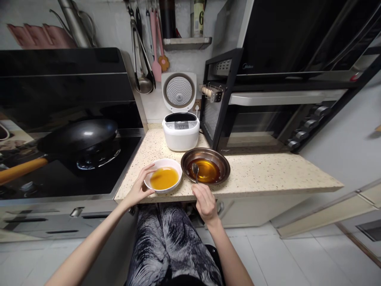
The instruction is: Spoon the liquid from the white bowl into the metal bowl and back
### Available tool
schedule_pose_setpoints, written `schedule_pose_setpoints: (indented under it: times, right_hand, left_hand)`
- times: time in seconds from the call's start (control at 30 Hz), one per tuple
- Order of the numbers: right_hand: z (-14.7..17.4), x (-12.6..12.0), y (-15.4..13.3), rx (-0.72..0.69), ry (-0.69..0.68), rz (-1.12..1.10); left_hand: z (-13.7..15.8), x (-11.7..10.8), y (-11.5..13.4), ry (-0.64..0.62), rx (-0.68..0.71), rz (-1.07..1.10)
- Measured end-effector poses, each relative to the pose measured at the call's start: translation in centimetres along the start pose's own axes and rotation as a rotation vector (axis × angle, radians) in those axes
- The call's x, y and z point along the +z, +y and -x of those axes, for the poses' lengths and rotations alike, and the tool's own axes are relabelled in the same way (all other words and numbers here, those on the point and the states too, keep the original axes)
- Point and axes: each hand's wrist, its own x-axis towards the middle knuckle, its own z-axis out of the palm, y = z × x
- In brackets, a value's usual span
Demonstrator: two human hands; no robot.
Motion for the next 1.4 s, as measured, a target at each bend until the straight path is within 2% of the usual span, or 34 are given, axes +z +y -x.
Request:
schedule_pose_setpoints:
  times: [0.17, 0.33, 0.6, 0.9, 1.17, 1.4]
  right_hand:
    - [-1.1, 0.6, -1.3, 0.109, 0.146, -0.012]
    - [-2.1, 1.5, -3.1, 0.267, 0.265, -0.118]
    - [-2.3, 4.3, -5.2, 0.229, 0.127, -0.276]
    - [-2.0, 5.7, -5.4, 0.276, 0.087, -0.296]
    - [-1.9, 6.0, -5.3, 0.389, 0.089, -0.342]
    - [-1.0, 6.8, -5.5, 0.591, 0.186, -0.407]
  left_hand:
    - [0.0, 0.1, -0.2, 0.013, 0.01, -0.004]
    - [0.0, 0.2, -0.2, 0.012, 0.014, -0.009]
    - [0.0, 0.2, -0.3, 0.016, 0.015, 0.001]
    - [0.0, 0.2, -0.3, 0.023, 0.027, 0.0]
    - [0.0, 0.1, -0.2, 0.015, 0.009, -0.008]
    - [0.0, 0.0, 0.1, 0.002, -0.005, 0.008]
